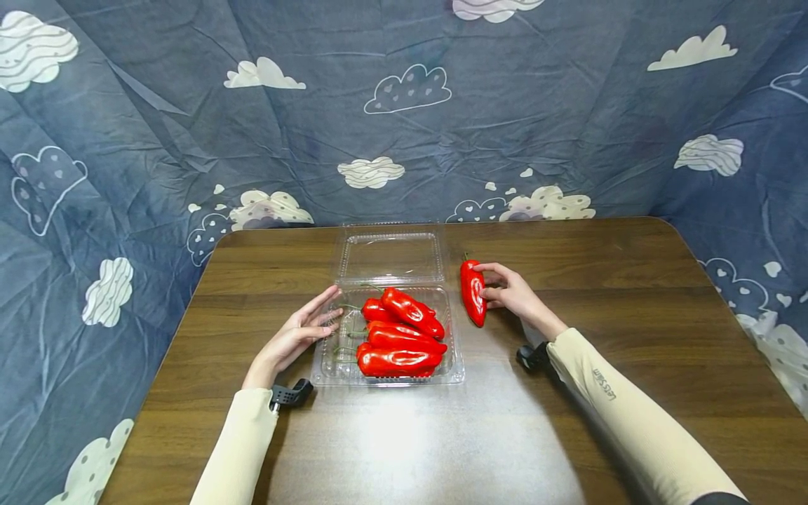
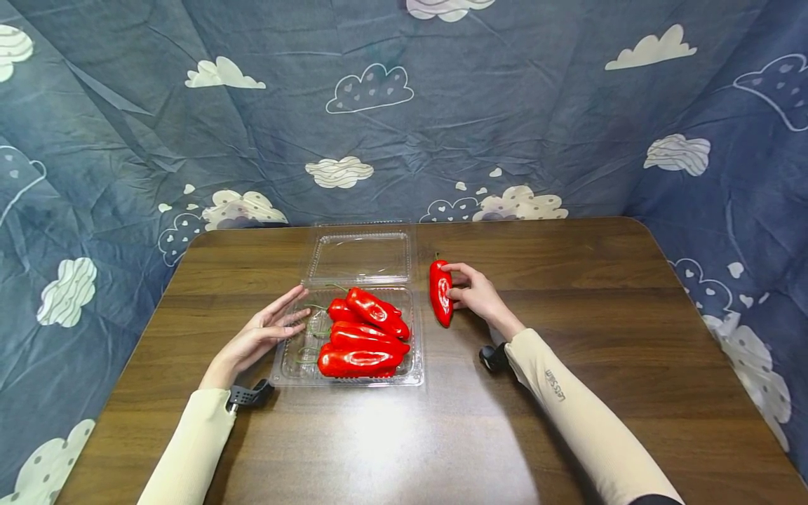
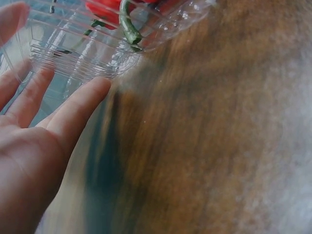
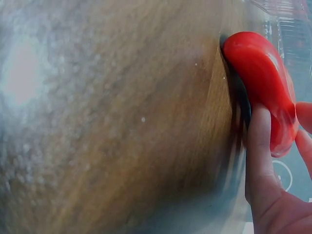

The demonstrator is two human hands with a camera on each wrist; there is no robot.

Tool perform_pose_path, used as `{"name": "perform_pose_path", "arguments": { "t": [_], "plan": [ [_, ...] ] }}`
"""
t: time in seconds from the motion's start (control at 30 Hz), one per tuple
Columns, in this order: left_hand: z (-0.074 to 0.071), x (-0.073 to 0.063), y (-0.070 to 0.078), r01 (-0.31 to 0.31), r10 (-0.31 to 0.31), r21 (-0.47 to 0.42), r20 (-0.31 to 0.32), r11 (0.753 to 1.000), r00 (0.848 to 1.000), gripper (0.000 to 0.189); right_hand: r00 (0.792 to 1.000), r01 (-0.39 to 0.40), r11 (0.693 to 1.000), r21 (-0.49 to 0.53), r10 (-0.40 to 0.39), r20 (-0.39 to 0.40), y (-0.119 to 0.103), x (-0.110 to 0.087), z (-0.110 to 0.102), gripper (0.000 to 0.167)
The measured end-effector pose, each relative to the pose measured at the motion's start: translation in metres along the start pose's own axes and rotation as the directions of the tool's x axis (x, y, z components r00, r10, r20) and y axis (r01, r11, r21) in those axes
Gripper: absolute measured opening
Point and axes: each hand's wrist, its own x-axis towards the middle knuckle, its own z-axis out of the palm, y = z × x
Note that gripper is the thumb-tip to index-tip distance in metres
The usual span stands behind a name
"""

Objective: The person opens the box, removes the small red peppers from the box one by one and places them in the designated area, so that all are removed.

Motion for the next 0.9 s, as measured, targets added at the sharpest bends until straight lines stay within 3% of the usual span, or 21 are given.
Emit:
{"name": "perform_pose_path", "arguments": {
  "t": [0.3, 0.67, 0.9],
  "plan": [
    [0.0, 0.0, -0.001, -0.009, 0.008, 0.004, 0.013, 1.0, 1.0, 0.073, 1.0, -0.006, 1.0, -0.024, 0.005, -0.016, -0.005, -0.002, -0.003, 0.049],
    [-0.001, 0.0, -0.001, 0.003, -0.004, 0.003, 0.008, 1.0, 1.0, 0.074, 0.998, 0.033, 0.999, -0.018, -0.034, -0.045, -0.016, -0.007, -0.006, 0.047],
    [-0.004, 0.001, -0.002, 0.004, -0.004, 0.014, 0.014, 1.0, 1.0, 0.074, 0.996, 0.084, 0.996, 0.01, -0.084, -0.024, -0.023, -0.006, 0.001, 0.044]
  ]
}}
